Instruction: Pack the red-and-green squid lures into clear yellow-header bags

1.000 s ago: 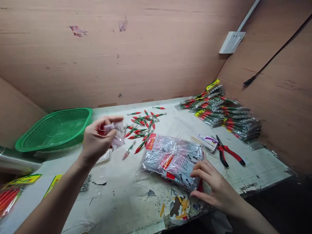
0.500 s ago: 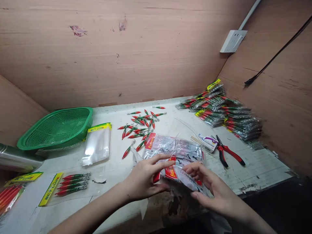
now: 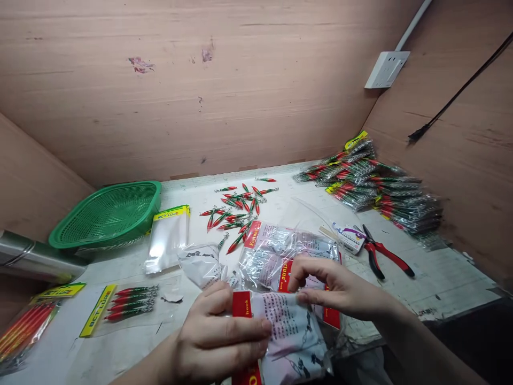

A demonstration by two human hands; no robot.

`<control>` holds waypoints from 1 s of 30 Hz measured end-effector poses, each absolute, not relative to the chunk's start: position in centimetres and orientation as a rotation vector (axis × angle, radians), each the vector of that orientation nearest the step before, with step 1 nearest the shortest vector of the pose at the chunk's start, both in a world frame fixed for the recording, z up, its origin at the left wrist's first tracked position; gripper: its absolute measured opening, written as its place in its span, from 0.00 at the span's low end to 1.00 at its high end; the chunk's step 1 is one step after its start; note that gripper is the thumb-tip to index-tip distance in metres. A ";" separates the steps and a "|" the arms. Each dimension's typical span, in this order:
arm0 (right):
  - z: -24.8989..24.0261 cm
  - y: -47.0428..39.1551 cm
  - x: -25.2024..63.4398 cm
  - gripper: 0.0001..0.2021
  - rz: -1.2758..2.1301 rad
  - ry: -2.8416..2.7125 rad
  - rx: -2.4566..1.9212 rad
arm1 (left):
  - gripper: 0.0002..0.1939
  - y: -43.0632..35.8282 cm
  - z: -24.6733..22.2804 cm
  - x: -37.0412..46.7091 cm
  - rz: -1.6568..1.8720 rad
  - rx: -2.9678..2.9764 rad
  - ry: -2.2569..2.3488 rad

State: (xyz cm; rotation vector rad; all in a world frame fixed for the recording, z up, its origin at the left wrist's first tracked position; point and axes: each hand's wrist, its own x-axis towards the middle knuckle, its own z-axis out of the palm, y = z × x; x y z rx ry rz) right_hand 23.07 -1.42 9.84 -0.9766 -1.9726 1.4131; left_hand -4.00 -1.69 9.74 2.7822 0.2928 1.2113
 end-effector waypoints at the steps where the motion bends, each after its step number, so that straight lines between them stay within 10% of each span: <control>1: 9.8 -1.3 22.9 0.10 1.465 -1.933 -0.955 | 0.07 -2.0 9.5 -4.1 1.221 2.768 0.360; 14: 8.1 3.2 19.6 0.13 1.426 -1.017 -0.734 | 0.14 2.1 8.4 -4.9 1.125 1.492 1.349; 30: 10.8 6.8 16.4 0.09 0.592 -1.643 -0.982 | 0.17 18.1 13.4 -9.3 1.439 1.577 2.033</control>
